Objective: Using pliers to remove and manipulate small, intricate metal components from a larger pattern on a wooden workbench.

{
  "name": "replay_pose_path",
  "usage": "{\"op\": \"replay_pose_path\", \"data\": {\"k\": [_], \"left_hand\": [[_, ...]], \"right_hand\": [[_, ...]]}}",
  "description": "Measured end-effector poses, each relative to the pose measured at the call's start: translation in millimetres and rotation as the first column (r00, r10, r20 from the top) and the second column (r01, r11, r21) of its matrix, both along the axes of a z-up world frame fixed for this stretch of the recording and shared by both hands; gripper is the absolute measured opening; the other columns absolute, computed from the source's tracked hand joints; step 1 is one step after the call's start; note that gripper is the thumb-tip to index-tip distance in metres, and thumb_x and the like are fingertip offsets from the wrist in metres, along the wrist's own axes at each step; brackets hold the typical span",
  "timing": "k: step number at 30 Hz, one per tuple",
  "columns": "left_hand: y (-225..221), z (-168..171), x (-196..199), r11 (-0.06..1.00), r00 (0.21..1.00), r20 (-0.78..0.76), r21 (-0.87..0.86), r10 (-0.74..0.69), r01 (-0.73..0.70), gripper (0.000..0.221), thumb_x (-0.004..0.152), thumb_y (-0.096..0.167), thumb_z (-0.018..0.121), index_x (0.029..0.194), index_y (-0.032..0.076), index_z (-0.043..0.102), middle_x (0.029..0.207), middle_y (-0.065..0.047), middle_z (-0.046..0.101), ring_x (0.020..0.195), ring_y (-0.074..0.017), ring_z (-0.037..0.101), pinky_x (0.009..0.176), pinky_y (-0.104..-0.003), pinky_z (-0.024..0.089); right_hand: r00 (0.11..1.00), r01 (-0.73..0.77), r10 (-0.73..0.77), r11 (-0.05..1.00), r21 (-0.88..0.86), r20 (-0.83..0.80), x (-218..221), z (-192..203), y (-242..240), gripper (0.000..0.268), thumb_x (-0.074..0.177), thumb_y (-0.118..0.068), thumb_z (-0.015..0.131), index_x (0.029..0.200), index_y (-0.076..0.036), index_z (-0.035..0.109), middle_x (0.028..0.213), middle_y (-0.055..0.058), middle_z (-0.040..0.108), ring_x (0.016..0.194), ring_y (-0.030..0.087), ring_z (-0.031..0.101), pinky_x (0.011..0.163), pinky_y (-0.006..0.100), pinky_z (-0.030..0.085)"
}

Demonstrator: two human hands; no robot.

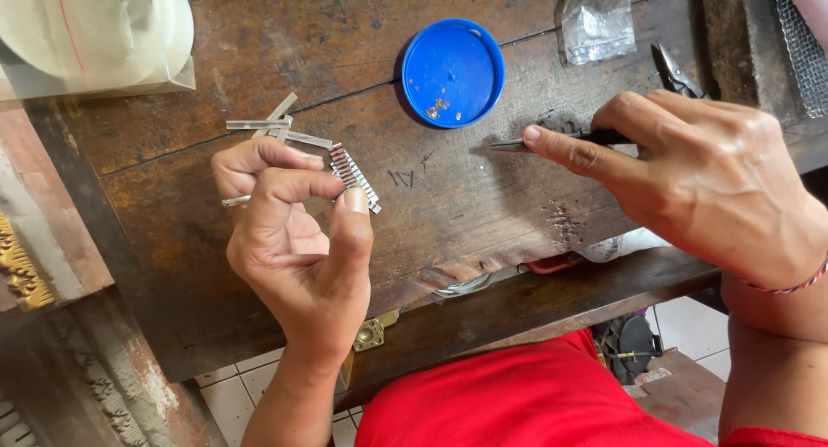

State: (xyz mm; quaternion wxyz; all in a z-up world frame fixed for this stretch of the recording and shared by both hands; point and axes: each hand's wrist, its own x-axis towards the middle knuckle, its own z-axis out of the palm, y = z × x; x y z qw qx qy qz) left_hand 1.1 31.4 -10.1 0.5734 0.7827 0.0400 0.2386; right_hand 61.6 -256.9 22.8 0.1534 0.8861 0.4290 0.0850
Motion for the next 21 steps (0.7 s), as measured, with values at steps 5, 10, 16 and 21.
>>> {"op": "replay_pose_path", "data": {"k": [5, 10, 16, 21], "left_hand": [[-1, -1, 2, 0.999, 1.0, -0.022, -0.031, -0.008, 0.007, 0.004, 0.089, 0.008, 0.06, 0.086, 0.007, 0.059, 0.096, -0.01, 0.05, 0.107, -0.0222, 0.049, 0.099, -0.038, 0.045], [1, 0, 3, 0.998, 1.0, -0.017, -0.063, -0.012, 0.011, 0.005, 0.088, 0.011, 0.061, 0.085, 0.009, 0.058, 0.096, -0.008, 0.052, 0.108, -0.0215, 0.05, 0.102, -0.04, 0.045], [1, 0, 3, 0.997, 0.999, -0.033, -0.074, 0.001, -0.004, 0.006, 0.088, 0.011, 0.063, 0.084, 0.009, 0.059, 0.098, -0.007, 0.049, 0.098, -0.0169, 0.05, 0.094, -0.033, 0.046], [-1, 3, 3, 0.995, 0.998, 0.026, 0.077, 0.061, -0.063, 0.006, 0.085, 0.009, 0.062, 0.081, 0.005, 0.061, 0.099, -0.01, 0.047, 0.098, -0.0204, 0.051, 0.091, -0.035, 0.046]], "right_hand": [[0.993, -0.061, 0.079, 0.981, 0.184, -0.092, -2, -4, 10, 0.07, 0.098, 0.012, 0.058, 0.151, -0.033, 0.065, 0.097, -0.001, 0.06, 0.069, 0.017, 0.059, 0.056, 0.031, 0.046], [0.949, -0.246, 0.302, 0.891, 0.381, -0.093, -10, -14, 22, 0.047, 0.107, 0.001, 0.053, 0.148, -0.022, 0.059, 0.092, 0.007, 0.058, 0.062, 0.018, 0.054, 0.055, 0.033, 0.045], [0.935, -0.346, 0.348, 0.851, 0.395, 0.068, -10, -39, 18, 0.049, 0.107, 0.001, 0.059, 0.147, -0.026, 0.058, 0.09, 0.008, 0.055, 0.058, 0.017, 0.042, 0.052, 0.033, 0.042], [0.942, -0.312, 0.328, 0.76, 0.571, 0.078, -9, -55, 9, 0.037, 0.107, -0.001, 0.055, 0.134, -0.022, 0.071, 0.095, 0.011, 0.057, 0.06, 0.02, 0.05, 0.053, 0.034, 0.043]]}}
